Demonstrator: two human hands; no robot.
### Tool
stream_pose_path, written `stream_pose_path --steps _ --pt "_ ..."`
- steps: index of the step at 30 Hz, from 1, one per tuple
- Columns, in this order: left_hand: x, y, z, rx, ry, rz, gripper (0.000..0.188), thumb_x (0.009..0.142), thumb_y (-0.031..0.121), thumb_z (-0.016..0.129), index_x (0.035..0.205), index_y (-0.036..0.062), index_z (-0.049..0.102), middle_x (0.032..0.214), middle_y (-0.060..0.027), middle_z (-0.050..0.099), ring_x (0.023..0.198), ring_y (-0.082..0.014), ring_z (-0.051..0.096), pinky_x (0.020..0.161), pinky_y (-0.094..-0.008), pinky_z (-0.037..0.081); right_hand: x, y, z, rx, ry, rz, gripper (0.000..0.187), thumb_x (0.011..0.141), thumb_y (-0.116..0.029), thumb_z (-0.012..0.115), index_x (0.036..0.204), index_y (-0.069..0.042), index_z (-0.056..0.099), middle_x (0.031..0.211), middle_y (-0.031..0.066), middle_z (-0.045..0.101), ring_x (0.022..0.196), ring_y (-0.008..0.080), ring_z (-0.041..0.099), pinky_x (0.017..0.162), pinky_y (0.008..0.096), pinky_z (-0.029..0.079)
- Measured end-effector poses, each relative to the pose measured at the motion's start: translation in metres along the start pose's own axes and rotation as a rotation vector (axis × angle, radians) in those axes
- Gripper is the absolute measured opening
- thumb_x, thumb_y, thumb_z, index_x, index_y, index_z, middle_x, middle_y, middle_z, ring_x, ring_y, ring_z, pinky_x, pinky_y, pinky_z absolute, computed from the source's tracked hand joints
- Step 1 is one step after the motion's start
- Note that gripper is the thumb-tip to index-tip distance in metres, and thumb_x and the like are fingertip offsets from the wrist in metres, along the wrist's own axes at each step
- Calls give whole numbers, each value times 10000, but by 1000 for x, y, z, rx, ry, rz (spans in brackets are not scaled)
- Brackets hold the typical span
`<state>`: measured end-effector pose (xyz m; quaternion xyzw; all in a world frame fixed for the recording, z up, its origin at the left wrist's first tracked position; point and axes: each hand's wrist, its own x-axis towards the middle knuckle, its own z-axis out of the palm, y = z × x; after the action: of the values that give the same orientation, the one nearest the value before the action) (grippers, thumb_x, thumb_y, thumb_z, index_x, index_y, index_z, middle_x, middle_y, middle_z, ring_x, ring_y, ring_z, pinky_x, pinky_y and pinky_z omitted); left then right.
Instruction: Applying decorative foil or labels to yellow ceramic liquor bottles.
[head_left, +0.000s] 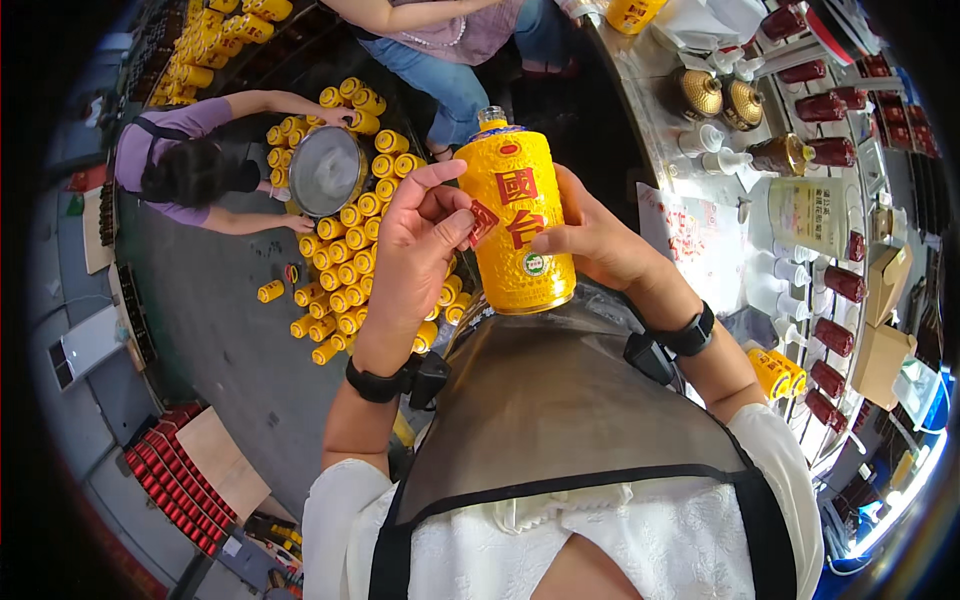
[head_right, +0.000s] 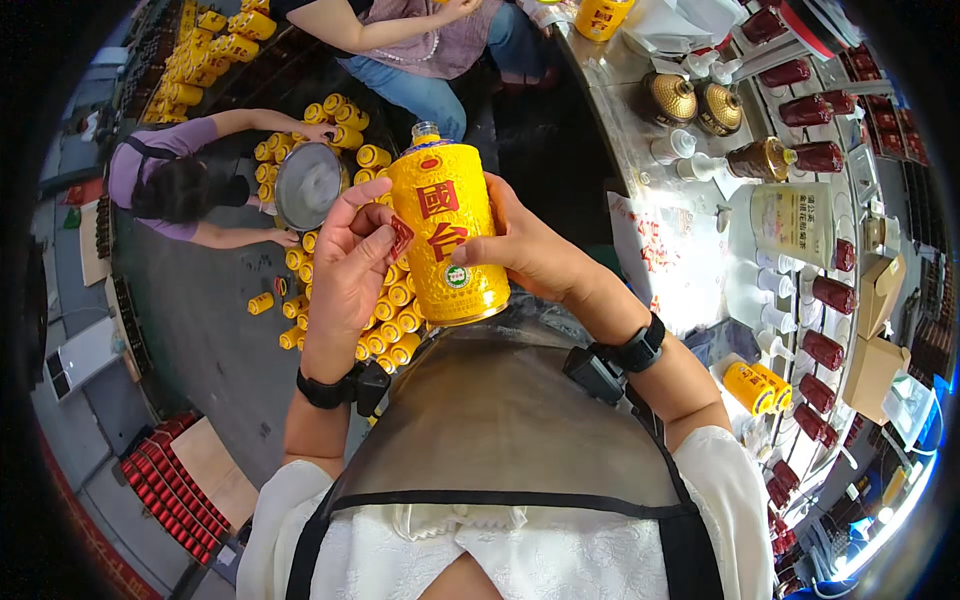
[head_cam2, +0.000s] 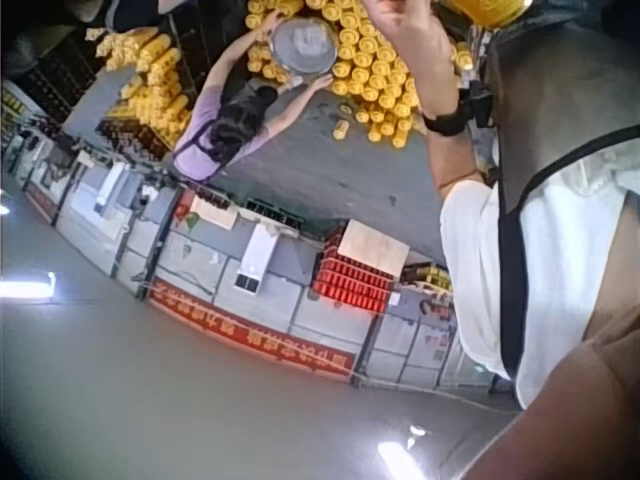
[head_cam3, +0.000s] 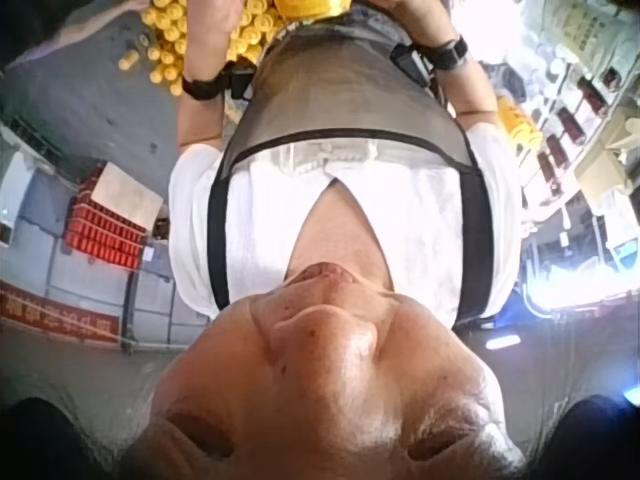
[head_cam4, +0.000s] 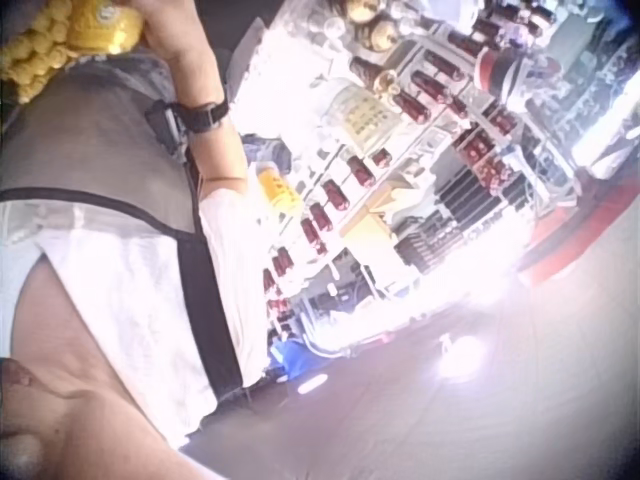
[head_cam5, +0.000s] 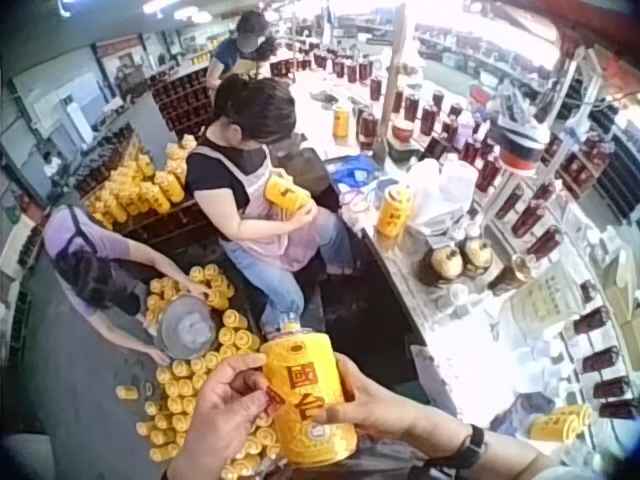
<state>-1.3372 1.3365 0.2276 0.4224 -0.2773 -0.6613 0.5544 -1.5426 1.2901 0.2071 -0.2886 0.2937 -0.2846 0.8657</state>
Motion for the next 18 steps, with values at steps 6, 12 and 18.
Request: stream_pose_path --steps 6,12,18 --pt "-5 -5 10 -6 -34 -3 413 885 -37 624 1274 35 507 935 -21 584 799 -79 547 700 -220 465 -5 -2 0 2 79 57 761 787 -130 735 1387 -27 279 1246 126 504 1155 214 541 1001 375 451" --pt "-6 -9 18 61 -42 -25 422 878 -31 626 1275 37 499 909 -27 585 777 -76 549 714 -214 468 -16 6 -15 22 52 62 719 831 -182 697 1391 -26 274 1243 130 508 1150 212 542 987 361 460" --pt "-10 7 35 304 -92 -17 470 867 -50 615 1308 40 481 928 -33 592 832 -72 560 753 -211 462 -24 12 -22 -81 57 53 850 792 -165 745 1438 -22 211 1281 143 496 1194 224 521 1012 353 443"
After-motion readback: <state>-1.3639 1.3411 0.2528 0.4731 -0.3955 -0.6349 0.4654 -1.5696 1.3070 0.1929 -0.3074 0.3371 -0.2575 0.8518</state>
